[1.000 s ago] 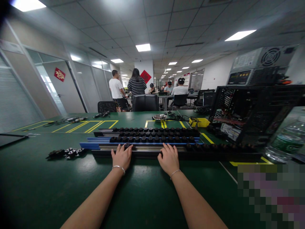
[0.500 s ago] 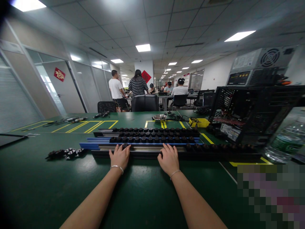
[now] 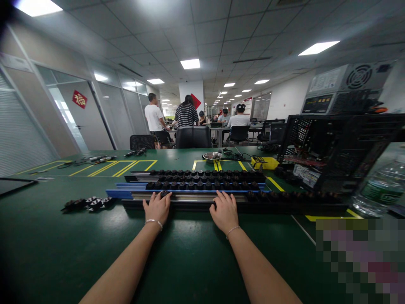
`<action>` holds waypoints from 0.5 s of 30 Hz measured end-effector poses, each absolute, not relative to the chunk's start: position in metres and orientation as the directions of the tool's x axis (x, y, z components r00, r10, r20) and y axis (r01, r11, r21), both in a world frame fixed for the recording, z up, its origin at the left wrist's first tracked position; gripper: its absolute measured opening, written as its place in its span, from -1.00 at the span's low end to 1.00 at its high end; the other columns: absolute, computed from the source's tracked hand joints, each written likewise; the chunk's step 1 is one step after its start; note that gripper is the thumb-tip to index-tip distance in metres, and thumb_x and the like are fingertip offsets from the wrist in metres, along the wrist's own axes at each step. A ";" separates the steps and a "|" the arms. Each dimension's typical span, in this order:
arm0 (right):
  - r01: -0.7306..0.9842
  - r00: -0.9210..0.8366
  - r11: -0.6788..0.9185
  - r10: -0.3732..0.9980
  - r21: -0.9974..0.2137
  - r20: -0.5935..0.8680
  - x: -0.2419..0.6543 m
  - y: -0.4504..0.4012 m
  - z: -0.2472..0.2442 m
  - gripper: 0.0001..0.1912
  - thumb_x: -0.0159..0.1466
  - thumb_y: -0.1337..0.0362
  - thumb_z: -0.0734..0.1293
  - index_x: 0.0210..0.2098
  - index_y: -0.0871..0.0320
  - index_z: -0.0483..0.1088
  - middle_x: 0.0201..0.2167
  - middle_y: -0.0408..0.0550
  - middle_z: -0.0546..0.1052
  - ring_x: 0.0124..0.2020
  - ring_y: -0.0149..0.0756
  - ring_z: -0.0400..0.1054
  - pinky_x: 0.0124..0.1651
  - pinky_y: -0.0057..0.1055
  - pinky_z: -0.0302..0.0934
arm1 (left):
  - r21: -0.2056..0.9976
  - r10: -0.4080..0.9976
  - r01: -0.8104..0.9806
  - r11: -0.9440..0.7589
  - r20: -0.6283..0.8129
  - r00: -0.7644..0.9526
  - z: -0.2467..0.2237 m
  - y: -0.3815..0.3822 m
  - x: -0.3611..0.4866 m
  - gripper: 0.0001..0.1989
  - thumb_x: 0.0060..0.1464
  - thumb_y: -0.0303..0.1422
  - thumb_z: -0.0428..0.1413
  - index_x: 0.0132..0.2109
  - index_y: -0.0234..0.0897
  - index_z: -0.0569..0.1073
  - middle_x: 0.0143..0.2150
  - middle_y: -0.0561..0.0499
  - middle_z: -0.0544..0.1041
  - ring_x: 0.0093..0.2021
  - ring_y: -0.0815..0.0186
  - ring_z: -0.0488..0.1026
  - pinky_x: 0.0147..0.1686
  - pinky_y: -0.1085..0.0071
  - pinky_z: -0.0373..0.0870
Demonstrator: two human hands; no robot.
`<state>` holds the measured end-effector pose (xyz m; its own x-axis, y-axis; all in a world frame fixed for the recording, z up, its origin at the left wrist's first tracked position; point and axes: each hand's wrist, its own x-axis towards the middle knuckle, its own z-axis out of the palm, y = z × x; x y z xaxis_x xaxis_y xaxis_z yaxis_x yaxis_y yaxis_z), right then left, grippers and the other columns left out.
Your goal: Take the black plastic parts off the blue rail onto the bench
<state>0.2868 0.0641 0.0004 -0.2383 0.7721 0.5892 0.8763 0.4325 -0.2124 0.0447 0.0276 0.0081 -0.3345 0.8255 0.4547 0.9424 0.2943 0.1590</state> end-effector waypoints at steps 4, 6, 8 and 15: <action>0.876 -0.240 0.434 0.773 -0.213 0.588 0.287 0.065 0.000 -0.78 0.15 0.26 0.14 -0.36 0.13 0.40 0.04 -0.01 0.38 0.11 -0.14 0.15 0.19 -0.06 -0.18 | 0.161 0.825 0.940 0.302 0.451 -0.342 0.009 0.027 0.043 -0.60 0.17 -0.21 -0.25 0.04 0.10 0.36 0.11 -0.02 0.36 0.22 0.03 0.08 0.08 -0.21 -0.12; 0.876 -0.238 0.433 0.773 -0.214 0.588 0.287 0.065 0.000 -0.77 0.15 0.26 0.13 -0.36 0.13 0.40 0.04 -0.01 0.38 0.11 -0.15 0.15 0.19 -0.05 -0.18 | 0.161 0.825 0.938 0.306 0.447 -0.346 0.009 0.027 0.043 -0.60 0.17 -0.21 -0.25 0.04 0.10 0.36 0.11 -0.02 0.36 0.22 0.03 0.08 0.08 -0.21 -0.12; 0.877 -0.238 0.430 0.775 -0.213 0.585 0.287 0.065 0.000 -0.77 0.15 0.26 0.13 -0.36 0.13 0.40 0.04 -0.01 0.38 0.11 -0.15 0.15 0.19 -0.06 -0.18 | 0.161 0.826 0.937 0.309 0.442 -0.349 0.009 0.027 0.042 -0.60 0.16 -0.20 -0.25 0.04 0.11 0.36 0.12 -0.03 0.36 0.22 0.03 0.08 0.08 -0.21 -0.12; 0.879 -0.241 0.428 0.779 -0.209 0.579 0.287 0.064 0.002 -0.77 0.15 0.26 0.14 -0.35 0.13 0.40 0.04 -0.01 0.38 0.11 -0.14 0.15 0.19 -0.05 -0.17 | 0.169 0.823 0.931 0.324 0.436 -0.365 0.009 0.028 0.039 -0.59 0.17 -0.20 -0.26 0.04 0.11 0.35 0.12 0.00 0.36 0.21 0.03 0.08 0.08 -0.21 -0.10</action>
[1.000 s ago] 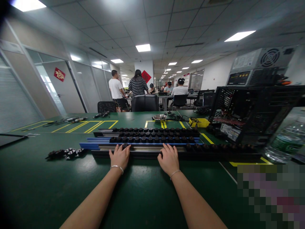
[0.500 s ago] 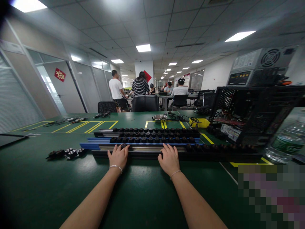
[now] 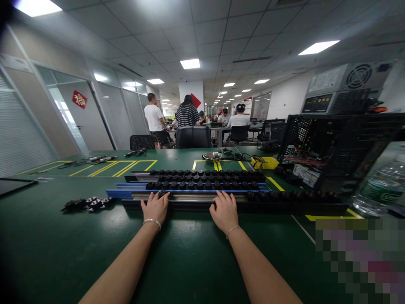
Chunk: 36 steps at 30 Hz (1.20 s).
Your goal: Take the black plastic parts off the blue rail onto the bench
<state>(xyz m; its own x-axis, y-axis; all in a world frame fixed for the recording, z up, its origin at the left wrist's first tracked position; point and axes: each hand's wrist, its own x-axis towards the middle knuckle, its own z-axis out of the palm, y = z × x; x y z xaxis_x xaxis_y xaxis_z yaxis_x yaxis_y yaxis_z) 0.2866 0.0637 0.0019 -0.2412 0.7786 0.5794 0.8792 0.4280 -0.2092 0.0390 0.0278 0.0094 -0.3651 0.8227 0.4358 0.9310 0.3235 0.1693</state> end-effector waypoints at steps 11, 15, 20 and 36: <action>0.887 -0.237 0.415 0.786 -0.202 0.570 0.286 0.062 0.003 -0.76 0.16 0.26 0.13 -0.35 0.13 0.41 0.05 -0.02 0.38 0.10 -0.15 0.15 0.19 -0.06 -0.17 | 0.183 0.815 0.923 0.339 0.433 -0.385 0.012 0.026 0.037 -0.60 0.16 -0.21 -0.25 0.03 0.11 0.37 0.11 0.00 0.36 0.21 0.04 0.09 0.08 -0.20 -0.09; 0.886 -0.235 0.416 0.783 -0.204 0.576 0.286 0.062 0.002 -0.76 0.16 0.26 0.13 -0.34 0.14 0.41 0.04 -0.02 0.38 0.10 -0.16 0.15 0.19 -0.07 -0.18 | 0.186 0.816 0.920 0.345 0.426 -0.392 0.013 0.026 0.036 -0.60 0.16 -0.21 -0.25 0.03 0.10 0.37 0.11 0.00 0.36 0.21 0.04 0.08 0.08 -0.20 -0.08; 0.882 -0.238 0.423 0.780 -0.208 0.578 0.287 0.062 0.003 -0.77 0.15 0.26 0.13 -0.35 0.14 0.40 0.04 0.00 0.38 0.10 -0.15 0.15 0.19 -0.06 -0.17 | 0.183 0.820 0.916 0.357 0.409 -0.401 0.017 0.024 0.038 -0.59 0.17 -0.22 -0.25 0.04 0.08 0.37 0.12 0.00 0.35 0.22 0.05 0.08 0.10 -0.17 -0.08; 0.878 -0.242 0.430 0.777 -0.210 0.581 0.287 0.063 0.003 -0.77 0.15 0.27 0.13 -0.35 0.14 0.40 0.04 0.00 0.38 0.11 -0.15 0.14 0.18 -0.06 -0.17 | 0.166 0.806 0.917 0.362 0.438 -0.398 0.012 0.025 0.029 -0.59 0.17 -0.22 -0.26 0.03 0.06 0.38 0.11 -0.04 0.37 0.21 0.04 0.10 0.08 -0.15 -0.02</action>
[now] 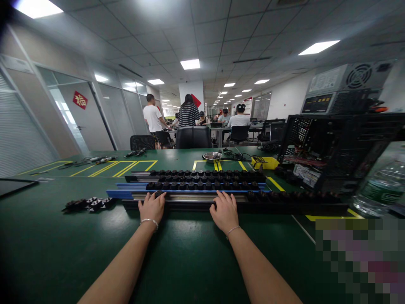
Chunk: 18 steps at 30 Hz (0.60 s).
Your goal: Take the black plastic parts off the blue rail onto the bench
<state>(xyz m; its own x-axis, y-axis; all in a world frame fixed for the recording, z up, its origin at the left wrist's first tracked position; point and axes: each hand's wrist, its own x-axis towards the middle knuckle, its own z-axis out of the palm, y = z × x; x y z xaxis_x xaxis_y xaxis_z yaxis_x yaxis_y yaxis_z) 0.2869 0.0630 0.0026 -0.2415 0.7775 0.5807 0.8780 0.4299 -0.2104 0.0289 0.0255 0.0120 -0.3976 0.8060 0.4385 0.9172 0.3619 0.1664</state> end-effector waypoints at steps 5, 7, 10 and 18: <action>0.874 -0.243 0.436 0.774 -0.214 0.584 0.287 0.063 0.003 -0.77 0.14 0.26 0.13 -0.36 0.14 0.40 0.04 0.00 0.38 0.10 -0.14 0.15 0.18 -0.05 -0.17 | 0.164 0.799 0.912 0.375 0.441 -0.408 0.012 0.025 0.027 -0.59 0.17 -0.22 -0.26 0.03 0.06 0.38 0.11 -0.02 0.37 0.20 0.06 0.10 0.09 -0.11 -0.01; 0.875 -0.242 0.434 0.776 -0.216 0.582 0.287 0.063 0.003 -0.77 0.14 0.26 0.13 -0.35 0.14 0.40 0.04 0.01 0.38 0.10 -0.14 0.15 0.19 -0.05 -0.17 | 0.165 0.799 0.910 0.381 0.437 -0.413 0.013 0.025 0.026 -0.59 0.17 -0.22 -0.25 0.03 0.06 0.38 0.11 -0.01 0.37 0.20 0.06 0.10 0.09 -0.10 -0.01; 0.876 -0.241 0.431 0.780 -0.216 0.578 0.287 0.063 0.003 -0.76 0.14 0.27 0.13 -0.35 0.14 0.40 0.04 0.01 0.38 0.11 -0.14 0.15 0.19 -0.05 -0.17 | 0.167 0.800 0.906 0.388 0.427 -0.421 0.014 0.025 0.025 -0.59 0.17 -0.23 -0.25 0.04 0.06 0.38 0.11 -0.01 0.36 0.21 0.06 0.09 0.09 -0.09 -0.01; 0.875 -0.244 0.435 0.776 -0.214 0.582 0.287 0.063 0.003 -0.76 0.14 0.26 0.13 -0.34 0.13 0.40 0.04 0.01 0.38 0.11 -0.14 0.14 0.18 -0.04 -0.17 | 0.165 0.785 0.902 0.399 0.446 -0.429 0.013 0.024 0.021 -0.59 0.17 -0.23 -0.25 0.03 0.08 0.38 0.09 0.00 0.38 0.21 0.10 0.09 0.10 -0.06 0.00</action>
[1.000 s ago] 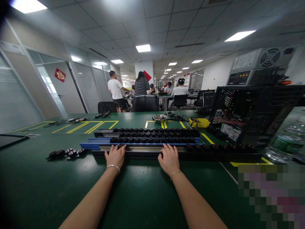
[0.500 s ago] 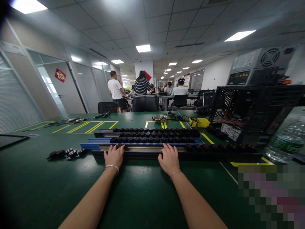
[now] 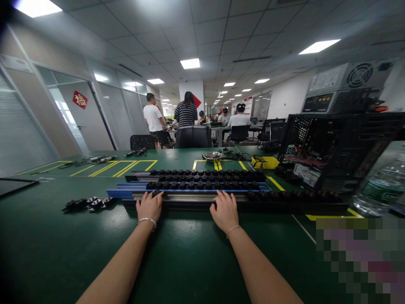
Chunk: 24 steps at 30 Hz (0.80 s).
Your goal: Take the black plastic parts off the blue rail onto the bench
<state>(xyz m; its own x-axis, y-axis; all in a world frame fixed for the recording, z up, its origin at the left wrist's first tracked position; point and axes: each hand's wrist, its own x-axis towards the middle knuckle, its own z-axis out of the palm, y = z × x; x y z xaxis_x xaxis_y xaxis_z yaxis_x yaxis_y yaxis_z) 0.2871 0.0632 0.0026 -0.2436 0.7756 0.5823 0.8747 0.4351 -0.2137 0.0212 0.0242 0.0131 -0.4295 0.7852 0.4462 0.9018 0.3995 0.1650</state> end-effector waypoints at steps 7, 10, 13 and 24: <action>0.877 -0.250 0.433 0.781 -0.209 0.573 0.287 0.063 0.003 -0.76 0.15 0.26 0.13 -0.34 0.14 0.40 0.04 0.01 0.38 0.11 -0.13 0.14 0.18 -0.04 -0.17 | 0.180 0.780 0.896 0.406 0.442 -0.443 0.014 0.023 0.019 -0.60 0.17 -0.24 -0.25 0.01 0.07 0.39 0.09 -0.01 0.38 0.20 0.10 0.09 0.09 -0.05 0.02; 0.876 -0.246 0.435 0.775 -0.209 0.582 0.287 0.064 0.002 -0.76 0.15 0.26 0.13 -0.34 0.14 0.40 0.04 0.01 0.38 0.11 -0.14 0.14 0.18 -0.04 -0.17 | 0.186 0.777 0.894 0.408 0.443 -0.447 0.013 0.024 0.017 -0.60 0.17 -0.23 -0.24 0.02 0.08 0.39 0.11 0.01 0.36 0.20 0.11 0.08 0.09 -0.03 0.02; 0.875 -0.246 0.437 0.773 -0.210 0.585 0.287 0.064 0.001 -0.76 0.15 0.26 0.13 -0.34 0.14 0.40 0.04 0.01 0.38 0.11 -0.14 0.15 0.18 -0.04 -0.17 | 0.190 0.774 0.893 0.409 0.446 -0.450 0.011 0.024 0.015 -0.61 0.16 -0.23 -0.23 0.02 0.08 0.38 0.11 0.02 0.36 0.21 0.11 0.08 0.10 -0.02 0.01; 0.881 -0.247 0.426 0.783 -0.203 0.571 0.287 0.063 0.003 -0.76 0.16 0.25 0.12 -0.35 0.14 0.39 0.05 0.00 0.37 0.11 -0.15 0.14 0.19 -0.05 -0.18 | 0.178 0.768 0.892 0.417 0.456 -0.450 0.015 0.022 0.012 -0.59 0.17 -0.24 -0.25 0.00 0.04 0.41 0.09 -0.01 0.38 0.18 0.09 0.12 0.07 0.02 0.07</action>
<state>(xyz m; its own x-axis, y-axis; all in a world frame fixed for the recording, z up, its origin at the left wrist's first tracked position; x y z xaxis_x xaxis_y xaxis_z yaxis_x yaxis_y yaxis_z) 0.2870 0.0630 0.0027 -0.2469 0.7827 0.5713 0.8814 0.4264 -0.2034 0.0123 0.0225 0.0154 -0.4496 0.7678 0.4564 0.8916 0.4166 0.1775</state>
